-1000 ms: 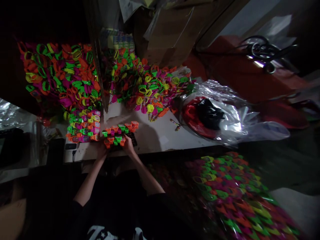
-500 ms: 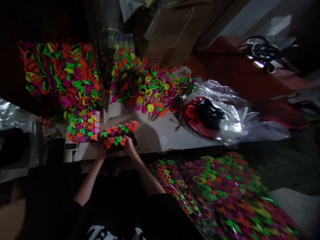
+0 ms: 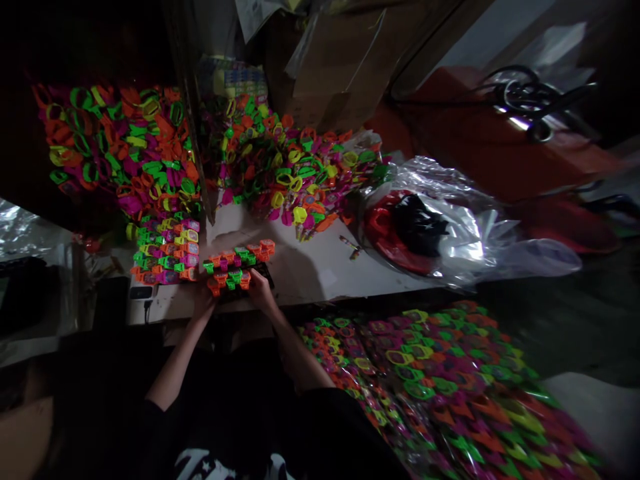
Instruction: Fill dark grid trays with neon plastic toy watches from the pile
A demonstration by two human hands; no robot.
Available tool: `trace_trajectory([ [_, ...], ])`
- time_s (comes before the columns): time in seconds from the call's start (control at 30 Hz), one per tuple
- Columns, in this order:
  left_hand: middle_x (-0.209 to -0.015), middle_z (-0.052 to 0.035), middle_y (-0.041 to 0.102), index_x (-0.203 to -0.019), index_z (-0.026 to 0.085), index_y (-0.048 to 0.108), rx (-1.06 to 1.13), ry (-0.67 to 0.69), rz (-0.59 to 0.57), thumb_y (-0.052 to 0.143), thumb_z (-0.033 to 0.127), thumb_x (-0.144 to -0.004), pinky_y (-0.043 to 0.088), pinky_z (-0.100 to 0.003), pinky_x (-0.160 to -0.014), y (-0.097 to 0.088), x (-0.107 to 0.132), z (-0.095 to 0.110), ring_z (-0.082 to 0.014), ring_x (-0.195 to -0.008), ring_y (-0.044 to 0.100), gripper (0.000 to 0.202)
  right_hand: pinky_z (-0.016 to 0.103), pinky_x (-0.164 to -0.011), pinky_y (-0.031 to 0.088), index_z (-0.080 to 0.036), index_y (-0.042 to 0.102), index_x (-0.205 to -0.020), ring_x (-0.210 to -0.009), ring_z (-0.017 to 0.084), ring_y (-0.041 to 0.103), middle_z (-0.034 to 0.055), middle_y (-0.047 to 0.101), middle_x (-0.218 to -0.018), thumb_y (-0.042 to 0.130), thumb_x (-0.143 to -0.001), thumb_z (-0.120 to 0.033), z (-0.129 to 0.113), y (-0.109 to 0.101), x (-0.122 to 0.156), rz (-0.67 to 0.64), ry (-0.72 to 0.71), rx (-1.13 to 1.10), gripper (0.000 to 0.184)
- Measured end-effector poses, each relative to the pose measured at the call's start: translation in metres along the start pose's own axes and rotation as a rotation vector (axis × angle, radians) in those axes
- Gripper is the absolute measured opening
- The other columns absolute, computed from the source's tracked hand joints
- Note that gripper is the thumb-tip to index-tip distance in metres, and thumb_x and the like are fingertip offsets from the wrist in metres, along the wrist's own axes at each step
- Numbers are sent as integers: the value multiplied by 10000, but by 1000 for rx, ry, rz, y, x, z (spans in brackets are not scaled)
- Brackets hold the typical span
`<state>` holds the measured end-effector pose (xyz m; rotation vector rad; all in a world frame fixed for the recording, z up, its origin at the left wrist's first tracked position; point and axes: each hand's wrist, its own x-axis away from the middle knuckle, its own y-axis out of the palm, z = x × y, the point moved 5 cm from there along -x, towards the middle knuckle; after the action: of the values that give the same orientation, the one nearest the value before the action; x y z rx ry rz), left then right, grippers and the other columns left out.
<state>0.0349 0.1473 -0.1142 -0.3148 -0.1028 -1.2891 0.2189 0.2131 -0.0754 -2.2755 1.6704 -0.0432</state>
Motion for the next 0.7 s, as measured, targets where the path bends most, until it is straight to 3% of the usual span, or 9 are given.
trace_trajectory([
  [0.13,-1115,-70,699,-992,225,635,-110,91,22,608,278,-852,416,-500,-1087,0,-1,5,-272,-1182,575,153,211,-620,414,-204,499,-747,-666,125,482,-7,524,-723,516,-759,-284,-6,-2,5,-26,12,5,82],
  [0.27,-1113,-59,699,-1006,234,651,-189,175,9,662,329,-808,430,-486,-1083,3,5,10,-269,-1168,596,220,264,-783,476,-202,580,-1041,-870,189,589,51,640,-961,576,-786,-407,-14,-3,13,-112,-5,-16,327],
  [0.33,-1140,-63,691,-1037,225,648,-210,212,-2,635,352,-832,456,-459,-1063,5,8,12,-252,-1148,613,241,288,-850,472,-204,579,-1091,-951,214,596,62,653,-1024,579,-791,-447,-15,-4,16,-109,-7,-16,386],
  [0.7,-1108,-64,709,-1050,217,657,-306,303,0,600,398,-865,464,-443,-1049,9,4,20,-235,-1104,638,265,263,-803,469,-167,600,-969,-865,183,589,52,625,-908,487,-877,-501,-13,-2,15,-70,-10,-27,365],
])
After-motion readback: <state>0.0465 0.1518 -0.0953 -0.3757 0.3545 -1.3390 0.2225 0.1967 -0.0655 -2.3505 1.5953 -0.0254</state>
